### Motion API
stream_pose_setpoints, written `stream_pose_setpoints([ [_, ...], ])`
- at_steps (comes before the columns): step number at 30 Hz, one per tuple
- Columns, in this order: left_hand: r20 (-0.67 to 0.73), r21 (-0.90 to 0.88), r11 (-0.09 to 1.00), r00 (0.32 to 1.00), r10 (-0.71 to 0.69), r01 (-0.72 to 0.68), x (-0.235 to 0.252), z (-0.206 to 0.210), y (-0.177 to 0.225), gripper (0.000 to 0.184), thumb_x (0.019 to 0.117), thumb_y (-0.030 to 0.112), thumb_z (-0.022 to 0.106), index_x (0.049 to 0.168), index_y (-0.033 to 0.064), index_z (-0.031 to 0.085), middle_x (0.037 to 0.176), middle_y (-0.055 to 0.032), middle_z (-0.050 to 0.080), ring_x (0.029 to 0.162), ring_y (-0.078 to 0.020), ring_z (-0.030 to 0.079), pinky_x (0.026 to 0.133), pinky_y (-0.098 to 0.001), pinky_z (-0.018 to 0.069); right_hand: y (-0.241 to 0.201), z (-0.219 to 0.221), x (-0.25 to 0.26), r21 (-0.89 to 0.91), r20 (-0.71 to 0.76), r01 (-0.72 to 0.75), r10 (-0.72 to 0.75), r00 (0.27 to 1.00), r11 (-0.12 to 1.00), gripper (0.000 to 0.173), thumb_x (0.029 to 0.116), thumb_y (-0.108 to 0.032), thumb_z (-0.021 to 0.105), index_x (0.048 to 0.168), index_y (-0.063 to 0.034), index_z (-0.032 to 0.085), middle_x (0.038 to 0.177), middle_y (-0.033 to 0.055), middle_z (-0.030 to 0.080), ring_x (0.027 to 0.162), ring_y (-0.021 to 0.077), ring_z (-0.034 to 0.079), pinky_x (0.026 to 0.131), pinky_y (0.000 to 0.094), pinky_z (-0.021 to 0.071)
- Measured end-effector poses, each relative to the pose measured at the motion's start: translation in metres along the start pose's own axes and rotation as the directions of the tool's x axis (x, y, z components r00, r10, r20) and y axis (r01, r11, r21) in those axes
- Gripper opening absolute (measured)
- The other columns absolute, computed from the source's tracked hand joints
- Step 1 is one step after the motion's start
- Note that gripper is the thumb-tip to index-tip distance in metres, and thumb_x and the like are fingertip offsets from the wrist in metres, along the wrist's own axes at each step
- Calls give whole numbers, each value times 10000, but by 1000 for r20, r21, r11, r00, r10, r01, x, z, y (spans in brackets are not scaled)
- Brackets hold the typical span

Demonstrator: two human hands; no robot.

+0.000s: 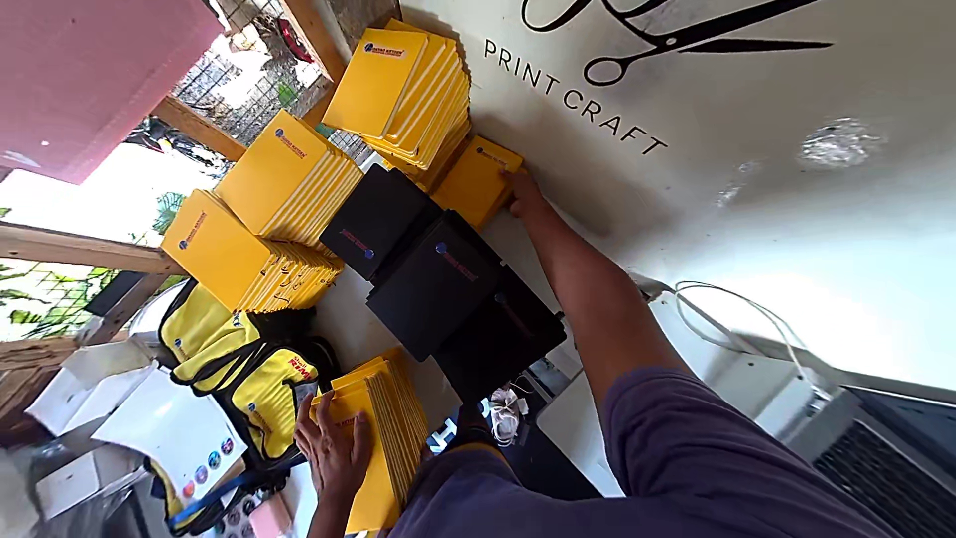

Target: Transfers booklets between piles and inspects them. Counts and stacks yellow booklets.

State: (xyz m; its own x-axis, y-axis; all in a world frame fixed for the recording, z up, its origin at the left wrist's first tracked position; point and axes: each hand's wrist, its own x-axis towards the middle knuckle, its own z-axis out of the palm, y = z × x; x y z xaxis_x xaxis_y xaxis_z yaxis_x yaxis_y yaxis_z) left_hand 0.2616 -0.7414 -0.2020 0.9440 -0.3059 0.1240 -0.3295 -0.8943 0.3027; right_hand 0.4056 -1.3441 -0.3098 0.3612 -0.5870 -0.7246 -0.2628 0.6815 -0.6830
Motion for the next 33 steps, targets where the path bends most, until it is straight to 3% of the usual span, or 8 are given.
stream_pose_setpoints([
  [6, 5, 0, 1000, 1000, -7, 7, -1, 1, 0, 733, 919, 649, 430, 1383, 98, 568, 1543, -269, 393, 1407, -459, 385, 1120, -627, 325, -1, -28, -39, 37, 123, 332, -334, 934, 943, 682, 847, -228, 848, 1410, -27, 519, 1267, 162, 662, 1119, 254, 679, 920, 436, 602],
  [11, 15, -3, 1000, 1000, -24, 24, 0, -7, 3, 750, 926, 648, 444, 1407, 83, 552, 1536, -279, 407, 1395, -468, 409, 1108, -638, 345, -36, -44, -127, -172, 314, 859, -800, 512, 483, 776, 777, -208, 892, 1396, 15, 480, 1244, 149, 675, 1140, 205, 685, 983, 399, 601],
  [17, 15, 2, 998, 998, -58, 58, -5, -9, 2, 740, 923, 632, 471, 1435, 102, 539, 1576, -299, 352, 1416, -495, 383, 1123, -636, 340, -98, -88, -291, -6, 368, 994, -924, 105, 111, 831, 775, -166, 878, 1439, 21, 414, 1306, 84, 647, 1196, 191, 656, 1030, 405, 580],
  [20, -11, -38, 998, 999, -46, 45, -5, -13, -1, 734, 937, 613, 476, 1454, 94, 516, 1584, -328, 323, 1423, -530, 360, 1115, -670, 322, -89, -110, -378, 29, 308, 991, -944, 115, 131, 809, 761, -178, 893, 1397, -35, 413, 1298, 28, 635, 1200, 180, 646, 1049, 415, 562],
  [23, -9, -378, 925, 999, -33, 27, -2, -36, 6, 750, 978, 573, 490, 1467, 6, 462, 1590, -325, 304, 1462, -468, 338, 1133, -616, 362, -49, -111, -437, 129, 337, 976, -934, 121, 173, 849, 719, -211, 927, 1389, -119, 415, 1275, -22, 646, 1179, 171, 654, 1013, 430, 581],
  [25, 20, -736, 676, 1000, 7, 10, 6, -69, 22, 772, 1032, 552, 476, 1512, -43, 369, 1575, -269, 353, 1441, -360, 414, 1127, -512, 451, -10, -98, -463, 178, 476, 956, -871, 123, 233, 804, 767, -251, 914, 1437, -242, 470, 1290, -84, 670, 1164, 132, 668, 997, 389, 593],
  [29, -44, -994, 85, 965, 260, -69, 8, -136, 46, 810, 984, 705, 466, 1585, 180, 329, 1584, -44, 431, 1441, -234, 440, 1188, -486, 399, 93, -32, -508, 198, 660, 856, -711, 244, 478, 807, 724, -353, 944, 1408, -232, 532, 1207, -65, 711, 1058, 124, 709, 903, 367, 639],
  [33, -170, -985, 2, 978, 122, -172, -11, -151, 12, 779, 936, 568, 681, 1538, 168, 390, 1465, -15, 547, 1295, -175, 575, 1080, -393, 521, 188, 11, -530, 249, 682, 746, -658, 318, 618, 813, 715, -284, 952, 1401, -186, 527, 1220, 9, 701, 1067, 169, 710, 916, 397, 634],
])
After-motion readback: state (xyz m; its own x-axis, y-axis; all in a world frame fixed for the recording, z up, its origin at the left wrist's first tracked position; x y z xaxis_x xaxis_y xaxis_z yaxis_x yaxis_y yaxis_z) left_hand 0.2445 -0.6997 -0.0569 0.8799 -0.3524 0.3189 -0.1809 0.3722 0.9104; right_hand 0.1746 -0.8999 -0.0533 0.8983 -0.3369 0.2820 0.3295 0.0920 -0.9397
